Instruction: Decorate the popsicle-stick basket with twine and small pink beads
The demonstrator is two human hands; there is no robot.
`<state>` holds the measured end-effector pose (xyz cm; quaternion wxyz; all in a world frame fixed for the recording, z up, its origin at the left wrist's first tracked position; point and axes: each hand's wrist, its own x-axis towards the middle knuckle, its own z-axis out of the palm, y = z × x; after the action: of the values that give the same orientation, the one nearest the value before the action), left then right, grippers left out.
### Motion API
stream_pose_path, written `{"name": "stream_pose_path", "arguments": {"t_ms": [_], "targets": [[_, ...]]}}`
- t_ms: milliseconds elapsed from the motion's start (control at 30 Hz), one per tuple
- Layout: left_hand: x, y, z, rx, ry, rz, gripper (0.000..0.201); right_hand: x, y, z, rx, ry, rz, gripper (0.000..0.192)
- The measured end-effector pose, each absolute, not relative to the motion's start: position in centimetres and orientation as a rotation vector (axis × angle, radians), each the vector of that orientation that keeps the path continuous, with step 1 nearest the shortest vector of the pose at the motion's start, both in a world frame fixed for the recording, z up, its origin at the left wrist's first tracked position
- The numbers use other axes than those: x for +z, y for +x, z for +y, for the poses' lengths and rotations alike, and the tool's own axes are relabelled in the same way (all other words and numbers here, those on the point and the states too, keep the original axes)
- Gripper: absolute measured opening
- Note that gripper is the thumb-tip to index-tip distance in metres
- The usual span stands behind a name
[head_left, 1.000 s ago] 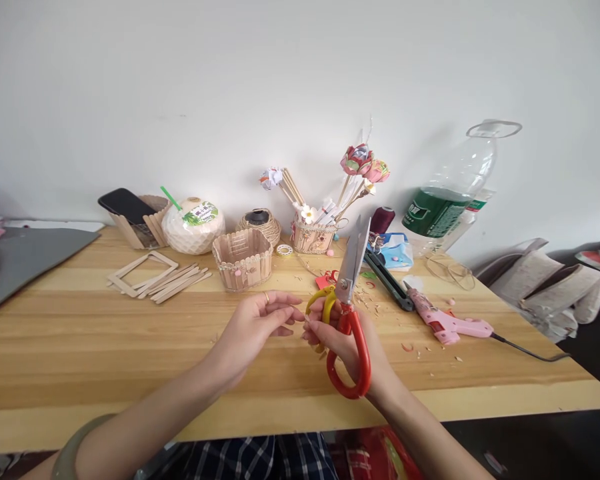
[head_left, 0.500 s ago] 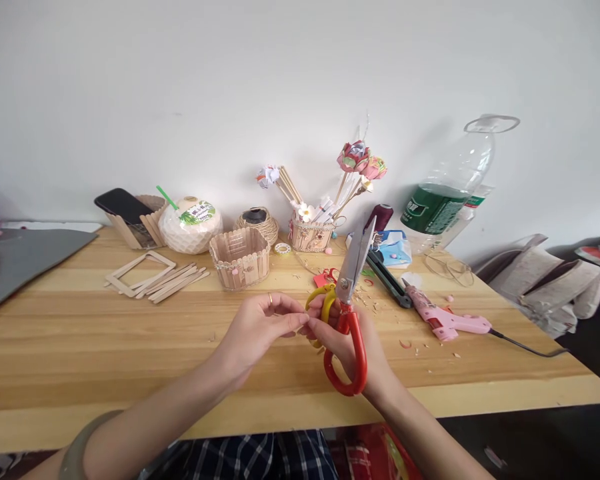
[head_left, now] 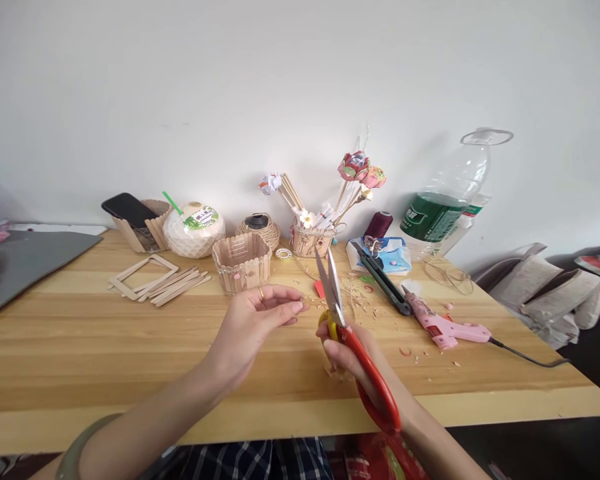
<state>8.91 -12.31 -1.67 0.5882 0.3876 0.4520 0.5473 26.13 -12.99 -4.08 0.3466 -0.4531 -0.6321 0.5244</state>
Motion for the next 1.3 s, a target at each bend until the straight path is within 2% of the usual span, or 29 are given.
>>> {"name": "stream_pose_path", "arguments": {"t_ms": [267,1300], "targets": [[-1.1,9.3,-12.5,1.305,0.861,1.000,0.009,-4.0,26.3,-13.5,1.356,-1.115,-1.847,0.046],[-1.1,10.1,-12.7,1.304,0.759,0.954,0.006,-3.0,25.5,-13.9,1.321,-1.203,-1.874,0.052]]}}
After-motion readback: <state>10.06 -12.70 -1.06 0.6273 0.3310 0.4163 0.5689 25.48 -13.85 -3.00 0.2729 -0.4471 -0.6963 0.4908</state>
